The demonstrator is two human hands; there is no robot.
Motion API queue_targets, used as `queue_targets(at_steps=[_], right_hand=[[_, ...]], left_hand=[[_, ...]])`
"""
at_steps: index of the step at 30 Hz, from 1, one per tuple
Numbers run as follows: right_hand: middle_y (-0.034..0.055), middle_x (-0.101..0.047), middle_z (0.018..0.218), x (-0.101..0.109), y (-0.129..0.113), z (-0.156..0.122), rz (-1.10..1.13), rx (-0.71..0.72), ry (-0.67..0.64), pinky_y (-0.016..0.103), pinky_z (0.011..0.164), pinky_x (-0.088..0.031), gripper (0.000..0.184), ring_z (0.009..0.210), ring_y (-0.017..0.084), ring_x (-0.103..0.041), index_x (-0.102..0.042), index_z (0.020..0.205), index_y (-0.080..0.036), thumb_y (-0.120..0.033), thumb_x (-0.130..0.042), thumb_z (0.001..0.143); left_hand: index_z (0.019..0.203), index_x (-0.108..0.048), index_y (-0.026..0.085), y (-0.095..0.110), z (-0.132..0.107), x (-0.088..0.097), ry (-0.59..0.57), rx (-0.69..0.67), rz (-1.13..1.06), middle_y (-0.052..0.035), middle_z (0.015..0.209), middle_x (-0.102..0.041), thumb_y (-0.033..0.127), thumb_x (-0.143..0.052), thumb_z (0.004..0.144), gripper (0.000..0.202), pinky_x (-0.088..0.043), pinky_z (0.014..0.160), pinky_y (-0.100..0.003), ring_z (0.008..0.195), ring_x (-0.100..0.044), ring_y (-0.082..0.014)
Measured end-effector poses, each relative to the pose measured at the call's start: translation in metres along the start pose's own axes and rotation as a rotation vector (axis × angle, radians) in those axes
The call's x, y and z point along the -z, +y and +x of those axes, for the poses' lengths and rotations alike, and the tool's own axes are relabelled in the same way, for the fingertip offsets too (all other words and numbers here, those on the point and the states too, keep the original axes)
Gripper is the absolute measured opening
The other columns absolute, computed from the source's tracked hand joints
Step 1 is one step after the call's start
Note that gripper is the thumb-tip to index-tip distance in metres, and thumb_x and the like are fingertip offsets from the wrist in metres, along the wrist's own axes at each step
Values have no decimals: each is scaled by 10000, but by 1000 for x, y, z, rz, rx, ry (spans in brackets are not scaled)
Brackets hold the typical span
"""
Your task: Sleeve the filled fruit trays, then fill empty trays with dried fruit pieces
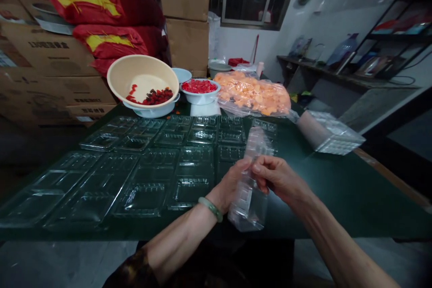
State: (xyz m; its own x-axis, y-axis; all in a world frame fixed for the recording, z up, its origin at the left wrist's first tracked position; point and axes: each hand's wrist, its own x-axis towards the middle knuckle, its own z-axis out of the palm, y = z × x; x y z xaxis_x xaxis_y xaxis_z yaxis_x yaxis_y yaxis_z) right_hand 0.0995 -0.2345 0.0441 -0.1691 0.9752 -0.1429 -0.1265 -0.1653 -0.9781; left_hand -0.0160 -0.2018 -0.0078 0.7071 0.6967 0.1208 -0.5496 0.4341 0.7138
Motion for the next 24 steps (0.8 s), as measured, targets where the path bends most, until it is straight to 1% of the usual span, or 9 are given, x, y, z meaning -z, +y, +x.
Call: queue_targets(at_steps=[3, 8, 12, 15, 17, 19, 21, 23, 24], right_hand=[[-43, -501, 406, -1, 0, 0, -8, 2, 13, 190, 342, -276, 399, 331, 71, -429, -503, 549, -169, -471, -753, 621], [-47, -499, 420, -3, -2, -3, -18, 31, 34, 194, 348, -301, 404, 339, 70, -433, -498, 547, -171, -470, -763, 604], [-50, -502, 417, -2, -1, -4, -25, 17, 30, 192, 346, -289, 392, 338, 71, -435, -498, 564, -174, -455, -768, 603], [-53, -492, 400, 0, 0, -4, -30, 9, 14, 193, 352, -288, 385, 340, 72, -430, -493, 570, -177, -451, -759, 614], [-52, -493, 406, 2, -1, -5, -36, 8, 7, 195, 358, -290, 378, 345, 73, -432, -490, 575, -176, -443, -754, 618], [-50, -502, 434, 1, -3, -7, -41, -1, 3, 198, 372, -302, 351, 363, 72, -438, -502, 597, -173, -426, -743, 631], [-40, -518, 480, -5, -8, -10, -81, 0, 19, 204, 395, -323, 300, 403, 76, -451, -518, 624, -169, -394, -712, 664], [-27, -527, 522, -13, -14, -14, -184, 61, 78, 208, 423, -338, 235, 452, 80, -456, -530, 648, -167, -349, -663, 715], [-24, -523, 535, -17, -17, -17, -239, 114, 114, 208, 436, -340, 210, 471, 80, -451, -532, 653, -166, -327, -636, 739]], left_hand=[[551, -635, 102, -1, 0, 1, 4, 47, -18, -85, 500, -589, 595, -486, 727, 544, -444, 584, -282, 521, -562, -166], [521, -612, 101, 5, 0, -4, 27, 87, -9, -94, 493, -574, 615, -541, 653, 536, -432, 569, -278, 525, -553, -167], [524, -620, 99, -2, 2, 0, 17, 99, -44, -100, 483, -571, 619, -504, 676, 554, -439, 597, -302, 544, -559, -183], [541, -632, 104, -9, 2, 5, 13, 77, -62, -88, 482, -572, 623, -468, 707, 569, -449, 619, -317, 538, -563, -182], [540, -630, 105, -9, 2, 5, 16, 61, -47, -86, 492, -579, 619, -457, 722, 572, -452, 613, -307, 529, -565, -173], [531, -611, 106, -5, 1, 1, 25, 46, -26, -81, 482, -572, 587, -490, 715, 529, -451, 582, -290, 509, -560, -163], [577, -592, 117, 1, 0, -8, 47, 38, -21, -47, 468, -552, 513, -567, 687, 412, -446, 530, -275, 473, -543, -151], [682, -581, 125, 8, 0, -17, 93, 36, -29, -11, 493, -546, 425, -632, 655, 306, -431, 477, -254, 442, -516, -132], [742, -577, 128, 12, -1, -22, 116, 35, -39, 2, 515, -546, 391, -650, 644, 290, -422, 456, -245, 431, -504, -122]])
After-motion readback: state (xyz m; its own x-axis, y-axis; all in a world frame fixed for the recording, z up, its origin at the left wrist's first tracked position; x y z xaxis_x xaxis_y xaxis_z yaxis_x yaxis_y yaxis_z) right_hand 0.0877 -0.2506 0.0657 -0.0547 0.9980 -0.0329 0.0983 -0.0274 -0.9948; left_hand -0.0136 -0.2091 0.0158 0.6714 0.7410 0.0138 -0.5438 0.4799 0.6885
